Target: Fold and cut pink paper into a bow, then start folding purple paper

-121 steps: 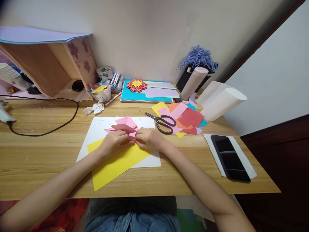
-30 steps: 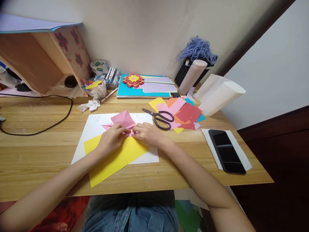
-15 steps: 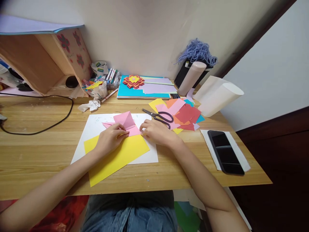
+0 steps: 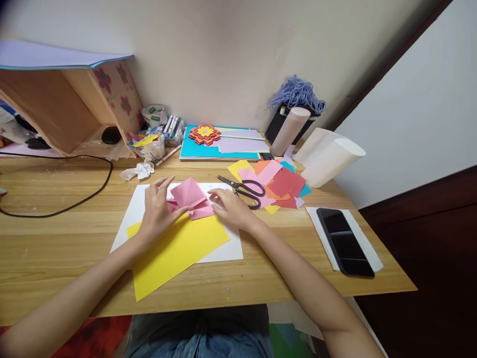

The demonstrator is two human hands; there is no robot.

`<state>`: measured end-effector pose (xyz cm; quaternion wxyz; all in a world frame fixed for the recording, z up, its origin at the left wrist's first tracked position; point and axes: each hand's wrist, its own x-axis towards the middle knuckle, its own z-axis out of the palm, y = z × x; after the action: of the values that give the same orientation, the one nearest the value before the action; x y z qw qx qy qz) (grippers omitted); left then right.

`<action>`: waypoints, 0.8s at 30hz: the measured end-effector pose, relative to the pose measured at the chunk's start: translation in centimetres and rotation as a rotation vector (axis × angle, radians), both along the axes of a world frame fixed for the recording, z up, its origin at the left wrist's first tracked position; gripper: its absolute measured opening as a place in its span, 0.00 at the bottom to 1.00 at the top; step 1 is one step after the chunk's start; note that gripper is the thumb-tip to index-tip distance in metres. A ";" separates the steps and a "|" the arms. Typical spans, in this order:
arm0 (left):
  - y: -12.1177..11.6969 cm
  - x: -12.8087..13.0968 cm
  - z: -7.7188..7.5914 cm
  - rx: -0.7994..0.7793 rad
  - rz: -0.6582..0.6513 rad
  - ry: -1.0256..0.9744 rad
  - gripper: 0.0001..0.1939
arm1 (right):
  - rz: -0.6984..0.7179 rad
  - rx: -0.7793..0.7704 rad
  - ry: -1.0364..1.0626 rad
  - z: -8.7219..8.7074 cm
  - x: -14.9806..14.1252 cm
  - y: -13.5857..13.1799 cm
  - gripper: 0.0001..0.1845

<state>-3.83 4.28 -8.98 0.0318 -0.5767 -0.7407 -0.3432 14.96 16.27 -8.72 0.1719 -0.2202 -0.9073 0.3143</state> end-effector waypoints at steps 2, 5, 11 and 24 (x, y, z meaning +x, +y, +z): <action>0.4 -0.8 -0.5 -0.073 0.020 -0.099 0.40 | -0.038 -0.068 0.017 -0.3 -0.1 -0.1 0.23; 0.9 -1.6 -1.2 -0.157 -0.043 -0.313 0.38 | -0.050 -0.113 0.036 -0.5 -0.2 -0.3 0.27; 0.6 -1.5 0.0 -0.102 -0.172 -0.629 0.30 | -0.045 -0.145 0.082 -0.6 -0.3 -0.4 0.26; -2.5 1.4 4.6 0.068 -0.182 -0.257 0.18 | -0.276 -0.088 0.291 -0.6 -1.3 -1.9 0.08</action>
<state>-2.44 1.75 -4.39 -0.0749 -0.5913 -0.6713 -0.4406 13.64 14.33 -9.36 0.3329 -0.3019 -0.8194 0.3558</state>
